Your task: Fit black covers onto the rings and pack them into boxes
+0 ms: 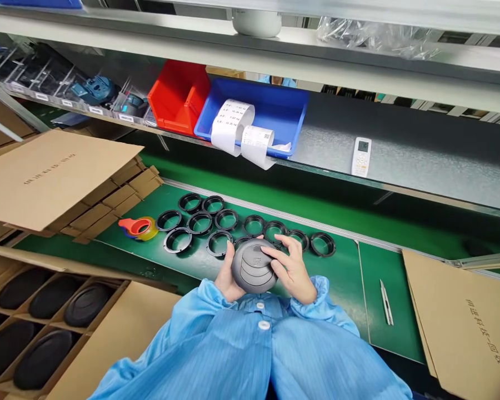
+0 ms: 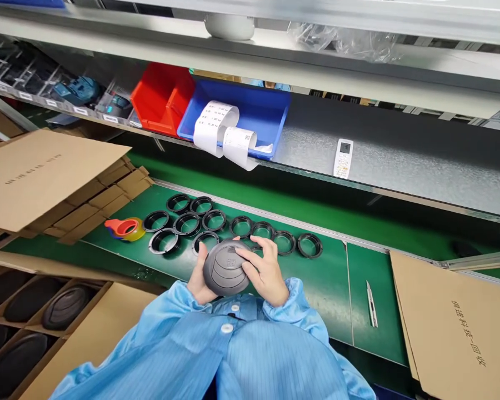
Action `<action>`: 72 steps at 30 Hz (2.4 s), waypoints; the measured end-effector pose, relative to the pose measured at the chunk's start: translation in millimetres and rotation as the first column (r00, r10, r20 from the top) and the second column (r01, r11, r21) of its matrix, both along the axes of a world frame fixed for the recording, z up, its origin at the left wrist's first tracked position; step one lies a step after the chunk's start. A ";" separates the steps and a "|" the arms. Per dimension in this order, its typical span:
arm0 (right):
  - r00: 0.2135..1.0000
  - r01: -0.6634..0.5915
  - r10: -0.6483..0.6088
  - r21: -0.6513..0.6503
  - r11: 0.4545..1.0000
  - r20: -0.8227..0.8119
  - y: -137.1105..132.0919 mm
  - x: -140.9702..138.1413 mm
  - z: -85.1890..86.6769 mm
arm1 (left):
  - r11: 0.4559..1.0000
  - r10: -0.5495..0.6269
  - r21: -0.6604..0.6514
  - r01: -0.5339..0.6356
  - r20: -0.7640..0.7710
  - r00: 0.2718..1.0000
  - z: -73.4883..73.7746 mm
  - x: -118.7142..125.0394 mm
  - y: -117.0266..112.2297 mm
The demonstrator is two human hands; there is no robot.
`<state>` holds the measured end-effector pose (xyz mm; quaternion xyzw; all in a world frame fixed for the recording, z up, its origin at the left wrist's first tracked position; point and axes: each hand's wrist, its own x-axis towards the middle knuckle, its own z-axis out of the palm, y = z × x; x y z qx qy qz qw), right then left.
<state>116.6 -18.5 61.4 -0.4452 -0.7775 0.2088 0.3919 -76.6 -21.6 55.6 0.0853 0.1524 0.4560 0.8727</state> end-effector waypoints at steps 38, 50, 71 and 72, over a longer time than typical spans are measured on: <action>0.935 -0.132 0.012 -0.318 0.939 -0.354 -26.6 2.6 -8.4 | 0.984 -0.131 -0.134 0.116 -0.112 0.985 8.4 10.8 -15.6; 0.919 -0.172 0.024 -0.344 0.923 -0.394 -22.5 22.5 -23.0 | 0.985 -0.110 -0.153 0.083 -0.184 0.977 4.1 28.8 -14.5; 0.949 0.206 -0.086 -0.390 0.897 0.305 46.5 96.6 -93.2 | 0.935 -0.309 -0.337 0.114 -0.610 0.730 -27.9 81.9 19.8; 0.896 0.361 -0.211 -0.362 0.859 0.391 59.6 114.7 -102.2 | 0.940 -0.288 -0.329 0.088 -0.635 0.717 -32.1 77.3 22.3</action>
